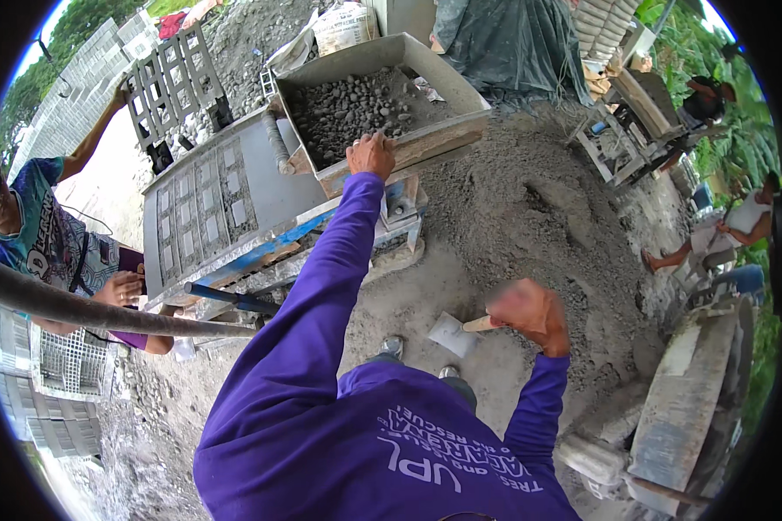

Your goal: The person carries a hollow concrete block and places it on a stack. Then the person uses a shovel to mix a pile of sand and cement on the ground, repeatedly turning and gathering the material. Another worker is visible nearby operating a block-making machine.

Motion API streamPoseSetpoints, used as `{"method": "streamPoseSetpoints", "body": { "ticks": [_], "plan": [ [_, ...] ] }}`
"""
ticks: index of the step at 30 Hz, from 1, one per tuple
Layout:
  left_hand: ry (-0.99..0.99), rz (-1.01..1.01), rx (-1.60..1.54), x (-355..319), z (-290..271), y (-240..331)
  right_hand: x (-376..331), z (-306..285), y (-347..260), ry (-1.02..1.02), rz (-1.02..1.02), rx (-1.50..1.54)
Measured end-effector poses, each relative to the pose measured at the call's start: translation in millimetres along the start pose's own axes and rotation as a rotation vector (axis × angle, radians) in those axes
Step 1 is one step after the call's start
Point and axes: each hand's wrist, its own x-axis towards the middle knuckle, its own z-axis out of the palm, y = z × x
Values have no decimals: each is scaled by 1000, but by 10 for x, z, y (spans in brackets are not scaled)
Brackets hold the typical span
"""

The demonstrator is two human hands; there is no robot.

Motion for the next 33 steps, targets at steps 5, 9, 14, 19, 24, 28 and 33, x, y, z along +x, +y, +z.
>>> {"method": "streamPoseSetpoints", "body": {
  "ticks": [5,9,14,19,24,28,33],
  "plan": [
    [-86,-10,16,-77,-187,-168,-152,-138,129,10,-7,60],
    [-7,3,87,-147,-233,-249,-263,-245,299,45,72,75],
    [-156,23,229,-171,-373,-223,-338,-355,707,118,193,-3],
    [-257,-93,174,-141,-447,-156,-385,-507,1040,122,188,63],
    [-326,-142,199,-59,-457,-87,-364,-608,1353,167,185,58],
    [-269,-141,226,-63,-434,-172,-376,-672,1449,180,164,8],
    [-295,-101,208,-58,-391,-83,-554,-644,1613,254,192,59]
  ]
}}
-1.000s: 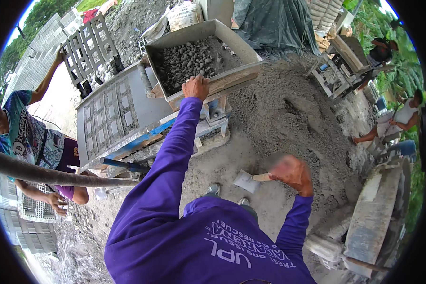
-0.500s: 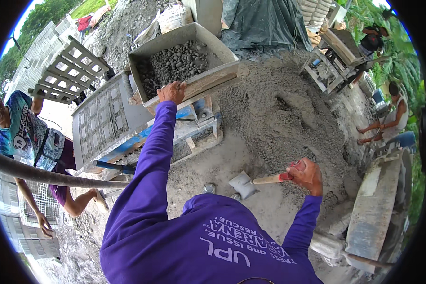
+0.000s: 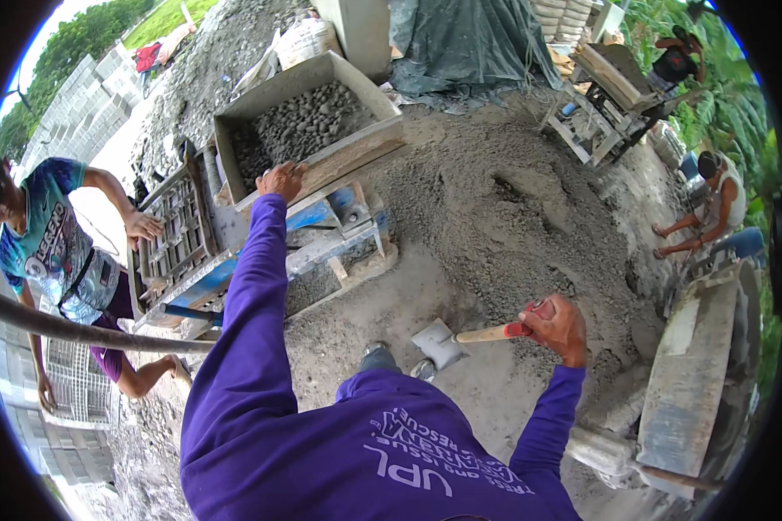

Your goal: The person carries a hollow concrete block and places it on a stack. Then the person uses a shovel to mix a pile of sand and cement on the ground, repeatedly turning and gathering the material. Another worker is visible nearby operating a block-making machine.

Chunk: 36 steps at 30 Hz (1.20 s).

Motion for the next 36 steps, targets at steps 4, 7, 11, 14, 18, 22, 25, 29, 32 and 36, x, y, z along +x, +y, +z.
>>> {"method": "streamPoseSetpoints", "body": {
  "ticks": [4,7,11,14,18,22,25,29,32,36],
  "plan": [
    [130,46,107,56,116,-299,47,66,-23,-36,30,-66],
    [19,21,146,43,80,-189,38,34,0,-65,37,-97],
    [20,2,160,116,141,-205,37,-45,5,-88,56,-82],
    [-81,-18,123,141,123,-238,52,-11,50,-82,20,-105],
    [-50,-42,159,66,88,-150,64,34,-15,-87,3,-90],
    [-42,-7,167,110,45,-116,13,15,-69,-136,27,-18],
    [-90,3,158,57,4,61,-27,27,-23,-35,32,-27],
    [-69,25,116,148,90,39,-28,-35,-70,-8,102,-63],
    [-38,72,178,396,300,-658,57,10,-56,-76,-8,-40],
    [-95,118,253,527,400,-792,38,32,36,-53,-16,-59]
  ]
}}
